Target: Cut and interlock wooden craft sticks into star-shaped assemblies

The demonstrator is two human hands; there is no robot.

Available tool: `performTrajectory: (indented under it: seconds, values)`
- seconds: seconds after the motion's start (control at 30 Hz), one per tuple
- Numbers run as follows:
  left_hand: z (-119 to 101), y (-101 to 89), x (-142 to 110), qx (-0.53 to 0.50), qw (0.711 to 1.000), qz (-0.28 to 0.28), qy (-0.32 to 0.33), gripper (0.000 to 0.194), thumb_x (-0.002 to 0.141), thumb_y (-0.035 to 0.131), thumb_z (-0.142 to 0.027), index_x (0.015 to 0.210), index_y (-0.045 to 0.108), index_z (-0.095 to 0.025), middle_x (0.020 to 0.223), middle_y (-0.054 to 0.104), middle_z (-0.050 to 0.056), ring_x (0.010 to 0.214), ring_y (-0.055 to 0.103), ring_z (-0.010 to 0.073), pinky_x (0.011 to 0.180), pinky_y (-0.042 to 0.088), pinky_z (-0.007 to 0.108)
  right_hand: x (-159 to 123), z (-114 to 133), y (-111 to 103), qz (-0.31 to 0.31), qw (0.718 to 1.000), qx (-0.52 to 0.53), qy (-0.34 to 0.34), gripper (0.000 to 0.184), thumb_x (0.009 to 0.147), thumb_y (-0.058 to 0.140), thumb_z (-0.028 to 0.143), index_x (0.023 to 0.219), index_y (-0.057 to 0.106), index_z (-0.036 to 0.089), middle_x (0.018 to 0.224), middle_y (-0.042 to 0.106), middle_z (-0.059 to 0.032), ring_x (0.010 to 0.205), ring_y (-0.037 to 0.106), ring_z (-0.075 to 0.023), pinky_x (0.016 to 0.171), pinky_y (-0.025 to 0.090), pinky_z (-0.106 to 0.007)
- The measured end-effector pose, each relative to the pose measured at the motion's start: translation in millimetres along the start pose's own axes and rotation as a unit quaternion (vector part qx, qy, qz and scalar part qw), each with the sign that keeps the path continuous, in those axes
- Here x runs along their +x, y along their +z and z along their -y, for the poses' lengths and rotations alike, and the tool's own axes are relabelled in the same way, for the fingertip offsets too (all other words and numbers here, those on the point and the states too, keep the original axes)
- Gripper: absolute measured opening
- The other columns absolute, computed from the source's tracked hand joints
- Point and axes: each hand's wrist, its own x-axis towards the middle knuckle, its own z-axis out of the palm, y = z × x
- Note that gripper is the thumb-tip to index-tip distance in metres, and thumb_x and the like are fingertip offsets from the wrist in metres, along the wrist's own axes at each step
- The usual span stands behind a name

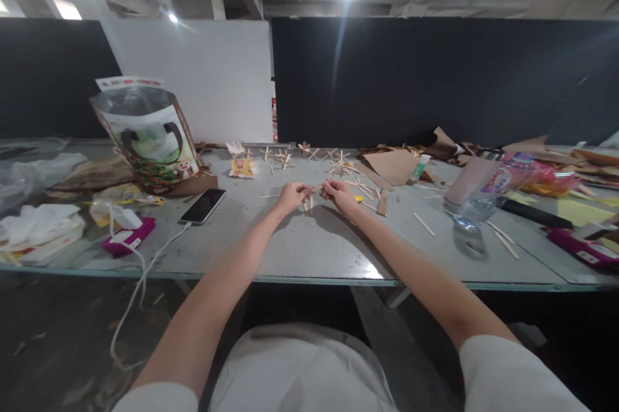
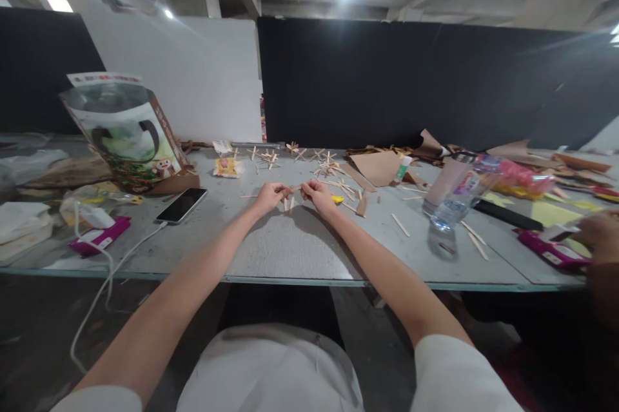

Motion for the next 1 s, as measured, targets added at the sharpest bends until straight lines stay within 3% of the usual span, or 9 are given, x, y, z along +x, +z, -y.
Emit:
performTrajectory:
  seconds: [0.37, 0.6, 0.83, 1.0]
  values:
    - [1, -0.9, -3, -0.015, 0.999, 0.03, 0.003, 0.026, 0.089, 0.08, -0.035, 0.076, 0.069, -0.016, 0.062, 0.066, 0.001, 0.051, 0.056, 0.0107, 0.054, 0.046, 0.021, 0, -4, 0, 0.009, 0.998, -0.057, -0.009, 0.068, 0.084, 0.051, 0.092, 0.067, 0.048, 0.026, 0.062, 0.052, 0.0003, 0.058, 0.047, -0.0158, 0.061, 0.044, -0.032]
    - [5, 7.1, -4, -0.02, 0.999, 0.031, -0.028, 0.012, 0.09, 0.079, -0.025, 0.091, 0.075, -0.014, 0.064, 0.07, 0.0, 0.047, 0.054, 0.0095, 0.051, 0.043, 0.02, 1, -8, -4, 0.019, 0.976, -0.212, -0.045, 0.057, 0.098, 0.052, 0.07, 0.064, 0.054, 0.024, 0.059, 0.055, 0.0008, 0.063, 0.051, -0.0178, 0.078, 0.049, -0.036]
    - [10, 2.7, 6, -0.046, 0.994, -0.079, -0.062, 0.006, 0.096, 0.071, -0.019, 0.1, 0.069, -0.015, 0.076, 0.074, 0.003, 0.048, 0.059, 0.0079, 0.055, 0.051, 0.02, 6, -19, -19, -0.001, 0.933, -0.353, -0.067, 0.026, 0.102, 0.057, 0.041, 0.09, 0.069, 0.021, 0.09, 0.069, -0.0089, 0.089, 0.063, -0.0253, 0.087, 0.049, -0.038]
    - [12, -4.8, 11, -0.079, 0.979, -0.169, -0.082, 0.029, 0.095, 0.07, -0.012, 0.123, 0.063, -0.016, 0.092, 0.076, 0.005, 0.062, 0.073, 0.011, 0.069, 0.063, 0.026, 4, -31, -31, -0.02, 0.894, -0.447, -0.037, 0.017, 0.093, 0.073, 0.034, 0.098, 0.074, 0.018, 0.11, 0.067, -0.0193, 0.112, 0.059, -0.0369, 0.101, 0.046, -0.052]
